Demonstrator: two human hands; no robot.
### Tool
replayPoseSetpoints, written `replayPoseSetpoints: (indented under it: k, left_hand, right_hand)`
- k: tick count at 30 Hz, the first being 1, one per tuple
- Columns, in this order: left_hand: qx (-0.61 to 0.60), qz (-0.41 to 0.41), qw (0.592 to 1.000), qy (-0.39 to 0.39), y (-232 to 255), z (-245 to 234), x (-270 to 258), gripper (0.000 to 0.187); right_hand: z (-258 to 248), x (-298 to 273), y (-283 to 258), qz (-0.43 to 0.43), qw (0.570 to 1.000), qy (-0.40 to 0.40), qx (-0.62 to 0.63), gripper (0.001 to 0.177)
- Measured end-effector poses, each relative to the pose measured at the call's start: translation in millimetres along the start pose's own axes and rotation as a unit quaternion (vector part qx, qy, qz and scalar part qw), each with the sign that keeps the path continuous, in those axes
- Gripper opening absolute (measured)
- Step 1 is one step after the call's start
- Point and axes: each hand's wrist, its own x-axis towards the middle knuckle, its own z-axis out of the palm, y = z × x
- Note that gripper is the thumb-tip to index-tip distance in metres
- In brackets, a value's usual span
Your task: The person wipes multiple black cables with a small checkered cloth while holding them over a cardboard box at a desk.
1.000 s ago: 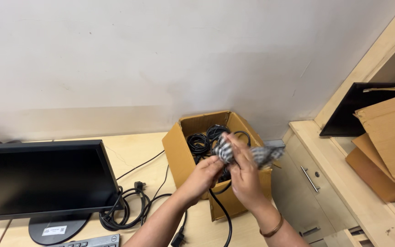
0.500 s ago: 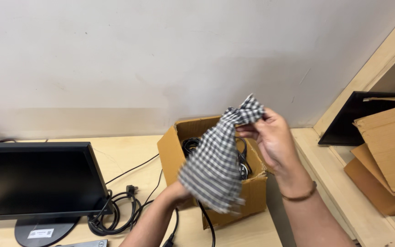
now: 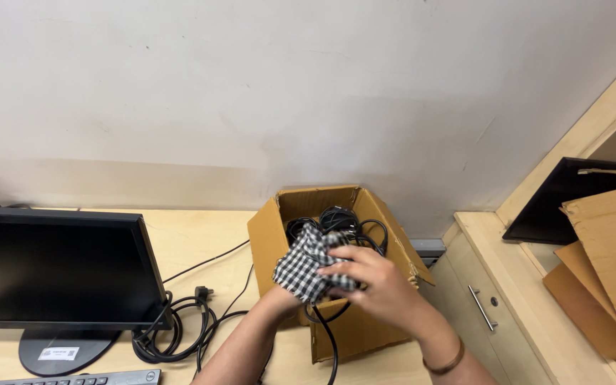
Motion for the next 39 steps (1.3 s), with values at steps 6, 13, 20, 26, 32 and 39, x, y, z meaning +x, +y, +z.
replayPoseSetpoints:
  k: [6, 13, 20, 26, 32, 39]
  left_hand:
    - [0.081, -0.053, 0.995, 0.011, 66, 16, -23, 0.023]
    - [-0.036, -0.051, 0.996, 0.069, 52, 11, -21, 0.026]
    - [-0.002, -0.058, 0.998, 0.036, 33, 2, -29, 0.034]
    - [-0.003, 0.065, 0.998, 0.017, 61, 8, -40, 0.037]
    - [-0.116, 0.065, 0.99, 0.039, 90, 5, -56, 0.033]
    - [-0.059, 0.064, 0.995, -0.046, 104, 17, -61, 0.032]
  right_hand:
    - [-7, -25, 33, 0.155, 0.926, 0.304, 0.162, 0.027]
    - [24, -22, -22, 0.089, 0.973, 0.18, -0.114, 0.028]
    - [42, -21, -31, 0.287, 0.921, 0.179, 0.195, 0.039]
    - [82, -50, 1, 0.271, 0.933, 0.15, 0.184, 0.045]
    - [159, -103, 31, 0.272, 0.864, 0.239, 0.349, 0.052]
    - [104, -66, 17, 0.212, 0.892, 0.266, 0.298, 0.047]
